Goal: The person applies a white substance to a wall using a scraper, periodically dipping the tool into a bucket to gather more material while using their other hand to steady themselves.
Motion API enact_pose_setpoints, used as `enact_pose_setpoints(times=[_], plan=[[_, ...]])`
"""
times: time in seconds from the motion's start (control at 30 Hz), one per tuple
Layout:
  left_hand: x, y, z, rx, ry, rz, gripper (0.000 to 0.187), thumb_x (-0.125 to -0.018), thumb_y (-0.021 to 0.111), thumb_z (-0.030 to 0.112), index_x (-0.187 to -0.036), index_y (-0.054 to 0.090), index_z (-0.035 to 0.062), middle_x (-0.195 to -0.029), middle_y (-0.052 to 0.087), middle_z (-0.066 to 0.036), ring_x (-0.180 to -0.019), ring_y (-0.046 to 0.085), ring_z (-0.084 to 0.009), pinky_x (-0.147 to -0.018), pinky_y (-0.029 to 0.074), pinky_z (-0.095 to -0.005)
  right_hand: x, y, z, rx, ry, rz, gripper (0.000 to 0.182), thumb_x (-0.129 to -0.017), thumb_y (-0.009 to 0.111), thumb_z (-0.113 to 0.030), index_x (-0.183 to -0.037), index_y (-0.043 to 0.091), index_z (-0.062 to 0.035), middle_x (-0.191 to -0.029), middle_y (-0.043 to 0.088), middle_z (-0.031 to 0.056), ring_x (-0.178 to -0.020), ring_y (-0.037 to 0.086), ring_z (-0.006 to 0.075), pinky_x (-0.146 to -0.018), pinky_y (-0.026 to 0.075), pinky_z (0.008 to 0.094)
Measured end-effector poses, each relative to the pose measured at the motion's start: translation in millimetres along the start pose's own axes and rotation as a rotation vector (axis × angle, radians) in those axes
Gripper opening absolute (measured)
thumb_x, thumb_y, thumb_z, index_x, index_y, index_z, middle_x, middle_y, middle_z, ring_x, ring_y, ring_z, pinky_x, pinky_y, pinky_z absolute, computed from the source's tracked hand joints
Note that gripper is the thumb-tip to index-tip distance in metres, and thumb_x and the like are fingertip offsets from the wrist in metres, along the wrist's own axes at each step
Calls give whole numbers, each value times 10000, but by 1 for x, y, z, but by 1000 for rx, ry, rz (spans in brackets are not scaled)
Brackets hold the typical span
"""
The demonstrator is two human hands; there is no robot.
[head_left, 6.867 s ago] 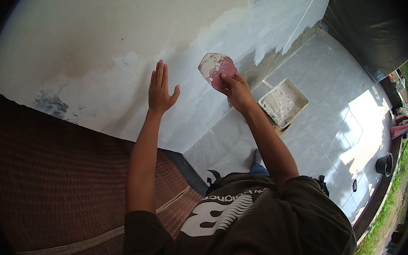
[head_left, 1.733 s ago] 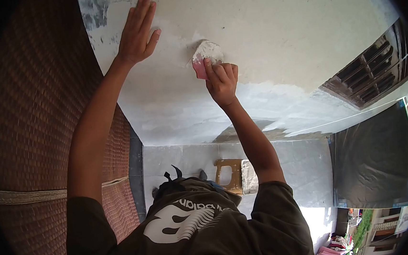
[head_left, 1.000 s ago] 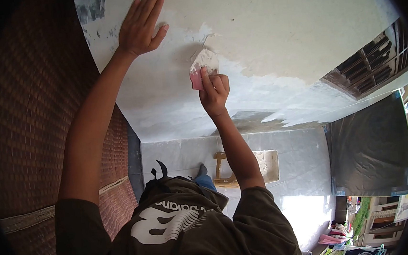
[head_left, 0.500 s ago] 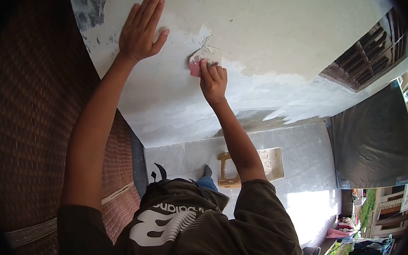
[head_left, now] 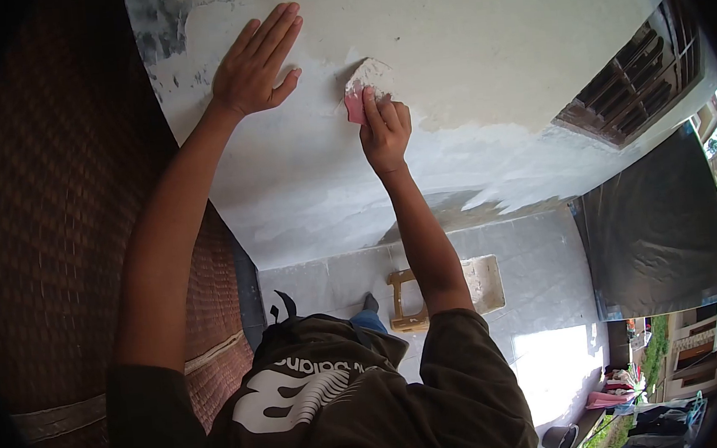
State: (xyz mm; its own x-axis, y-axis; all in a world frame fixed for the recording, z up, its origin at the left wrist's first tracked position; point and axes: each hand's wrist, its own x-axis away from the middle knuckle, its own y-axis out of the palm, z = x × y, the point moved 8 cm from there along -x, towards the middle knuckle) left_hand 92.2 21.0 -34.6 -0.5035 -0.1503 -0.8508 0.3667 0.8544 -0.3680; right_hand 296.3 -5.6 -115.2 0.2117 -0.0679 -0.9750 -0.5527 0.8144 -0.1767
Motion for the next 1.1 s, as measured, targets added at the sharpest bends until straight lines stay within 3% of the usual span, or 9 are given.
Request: enact_pose_setpoints(times=[0.17,0.33,0.43,0.47,0.57,0.73,0.83,0.87,1.1], plan=[[-2,-1,1,10,4,17,715,-898,580,321,-1513,397,7,-1600,370,-131,-1486,346,-235,-1204,260,-422,22,23,-5,11,-14,-90,467,-775,651,43,-1236,684,-24,-822,545,44,-784,551,229,-672,409,358],[0,-1,2,18,-1,6,711,-897,579,324,-1507,406,0,-1596,378,-129,-1484,350,-235,-1203,257,-414,48,25,-33,-100,61,-165,502,-756,657,50,-1251,669,-25,-809,521,52,-776,555,246,-687,435,371],[-2,-2,2,6,-2,3,704,-898,576,322,-1503,414,0,-1595,382,-128,-1483,353,-233,-1201,261,-411,53,16,-51,-462,393,-236,572,-710,657,141,-1255,680,-31,-783,491,67,-738,518,240,-669,452,331],[-1,-1,2,7,-5,0,701,-897,575,320,-1500,417,0,-1594,384,-129,-1482,355,-231,-1203,257,-410,51,11,-56,-598,501,-185,559,-722,654,159,-1250,685,-22,-747,471,63,-703,487,213,-641,433,289],[0,1,1,9,-9,-3,697,-894,576,318,-1496,424,2,-1591,390,-129,-1481,359,-227,-1207,251,-409,34,2,-48,-748,683,-50,538,-736,668,153,-1247,685,-14,-724,464,57,-679,471,197,-637,421,275],[-4,-2,2,18,-6,9,693,-886,582,316,-1491,436,12,-1583,402,-126,-1475,369,-221,-1209,252,-407,-24,-23,-34,-187,190,92,643,-610,668,138,-1234,692,-14,-763,469,40,-721,464,240,-627,441,341],[-3,-4,3,2,-7,14,695,-878,586,323,-1483,447,9,-1579,410,-123,-1472,374,-218,-1211,249,-400,-25,-5,-21,-68,53,56,602,-642,643,127,-1223,700,-20,-762,476,43,-714,468,237,-610,433,347],[-3,-3,3,9,-11,8,702,-871,590,327,-1480,449,6,-1577,412,-122,-1470,377,-217,-1212,249,-397,-23,1,-17,-50,46,37,531,-695,640,95,-1206,710,-31,-765,479,38,-711,478,230,-622,422,350],[-3,-2,2,7,-19,7,735,-845,607,339,-1484,445,12,-1577,413,-118,-1468,381,-217,-1201,271,-399,-7,27,-16,10,6,-27,460,-749,666,45,-1200,707,-36,-770,502,38,-727,529,228,-660,413,355]])
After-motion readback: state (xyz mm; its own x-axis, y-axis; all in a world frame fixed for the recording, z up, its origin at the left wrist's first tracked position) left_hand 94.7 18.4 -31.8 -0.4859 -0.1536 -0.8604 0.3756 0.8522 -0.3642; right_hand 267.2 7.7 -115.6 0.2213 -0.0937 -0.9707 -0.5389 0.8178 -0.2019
